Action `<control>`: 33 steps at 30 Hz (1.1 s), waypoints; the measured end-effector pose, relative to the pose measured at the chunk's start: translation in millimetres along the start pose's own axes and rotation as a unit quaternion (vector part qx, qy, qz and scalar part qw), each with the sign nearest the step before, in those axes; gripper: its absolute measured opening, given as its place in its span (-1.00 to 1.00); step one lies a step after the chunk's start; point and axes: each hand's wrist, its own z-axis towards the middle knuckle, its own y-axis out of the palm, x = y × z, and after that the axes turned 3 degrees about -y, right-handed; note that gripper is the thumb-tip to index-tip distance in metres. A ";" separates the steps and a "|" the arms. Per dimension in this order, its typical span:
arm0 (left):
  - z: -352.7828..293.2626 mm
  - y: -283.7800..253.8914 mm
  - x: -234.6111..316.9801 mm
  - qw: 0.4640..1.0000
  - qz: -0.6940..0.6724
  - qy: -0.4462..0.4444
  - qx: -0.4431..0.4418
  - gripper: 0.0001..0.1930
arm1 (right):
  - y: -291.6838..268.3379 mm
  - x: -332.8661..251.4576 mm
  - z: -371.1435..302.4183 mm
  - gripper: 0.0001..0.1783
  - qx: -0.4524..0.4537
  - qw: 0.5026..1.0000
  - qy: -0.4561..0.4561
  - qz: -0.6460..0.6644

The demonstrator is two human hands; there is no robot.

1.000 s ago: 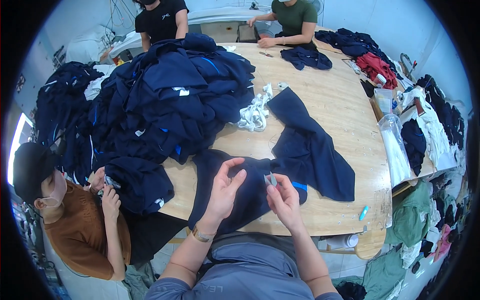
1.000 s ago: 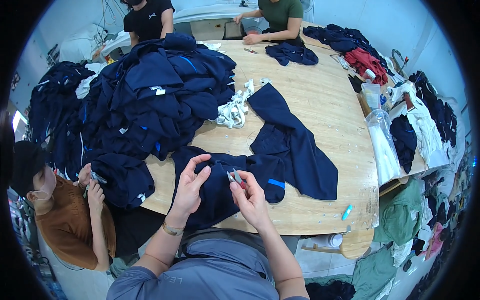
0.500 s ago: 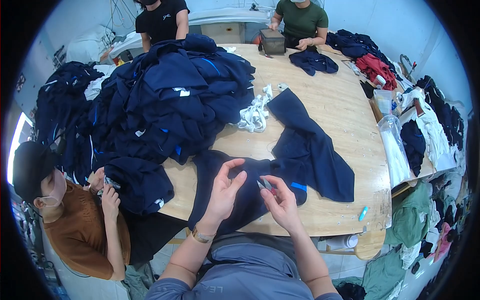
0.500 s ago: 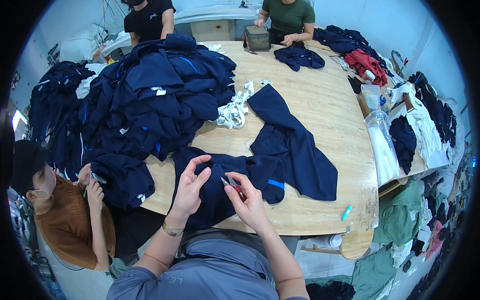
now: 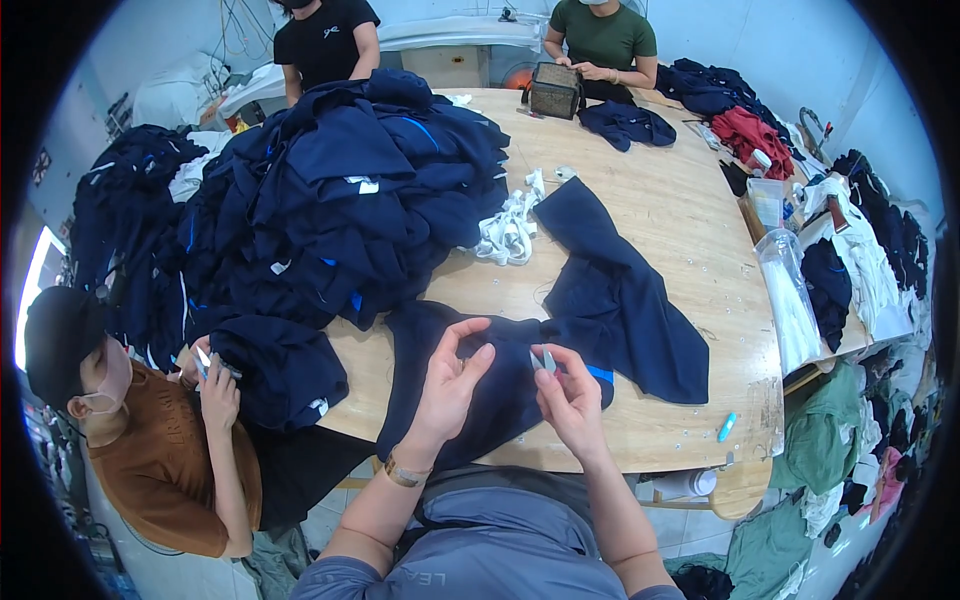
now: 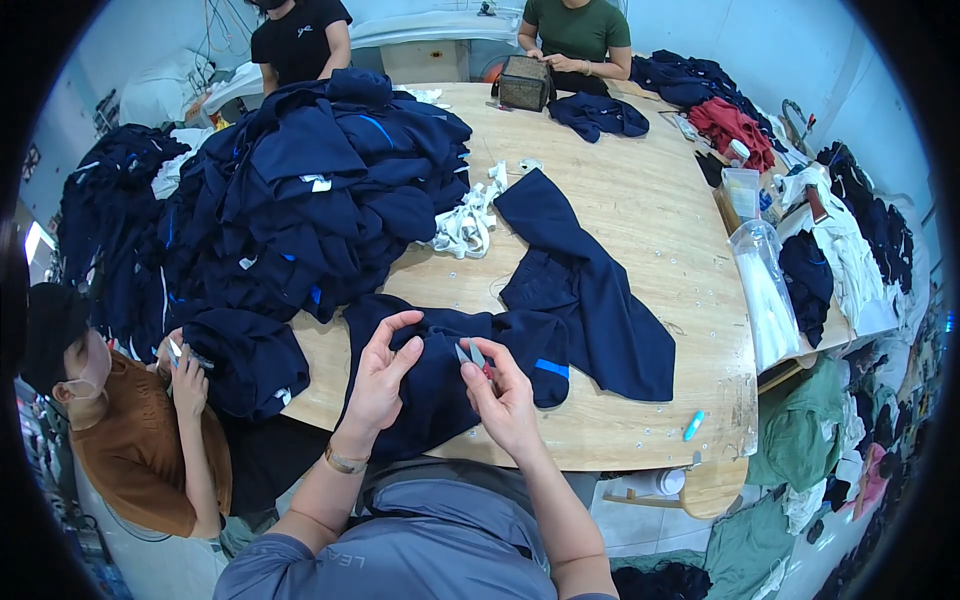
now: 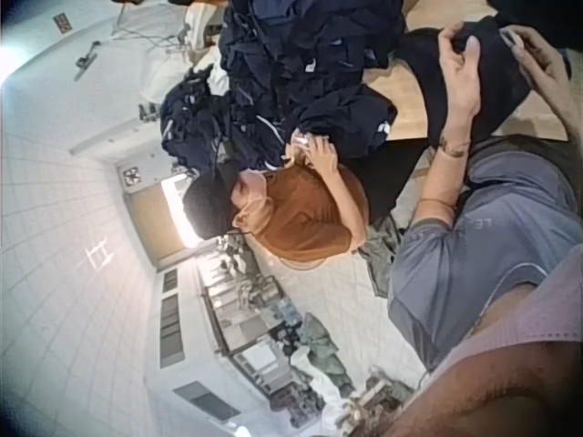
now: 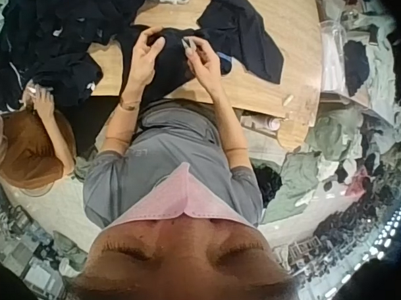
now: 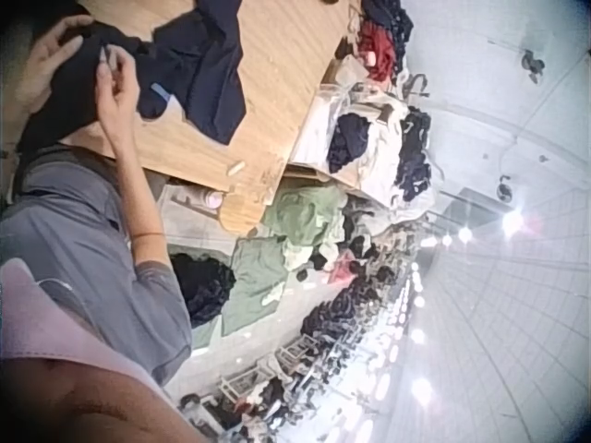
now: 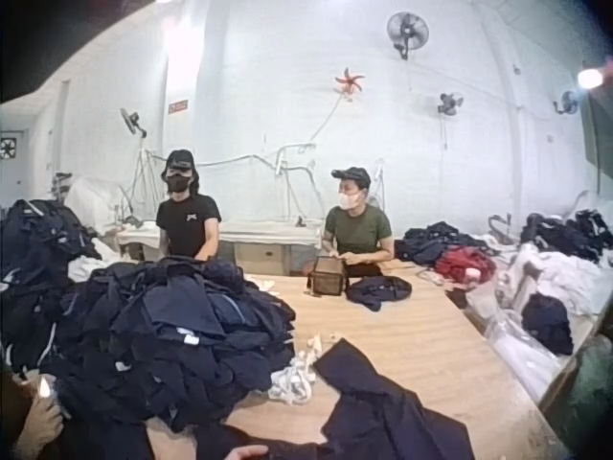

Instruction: Trimming loose threads and inspecting blue athletic garments at a factory table.

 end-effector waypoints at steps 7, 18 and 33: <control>-0.1 -0.7 1.5 1.000 0.011 0.009 0.004 -0.69 | -2.5 4.8 -2.0 -0.70 -0.022 0.988 -0.032 -0.151; -1.0 5.5 4.4 1.000 0.007 0.020 0.014 -0.68 | -0.1 2.4 -1.5 -0.70 -0.019 0.985 -0.038 -0.169; -1.5 -1.1 2.5 1.000 0.024 0.015 -0.012 -0.66 | -1.3 1.8 -1.1 -0.71 -0.005 0.998 -0.005 -0.062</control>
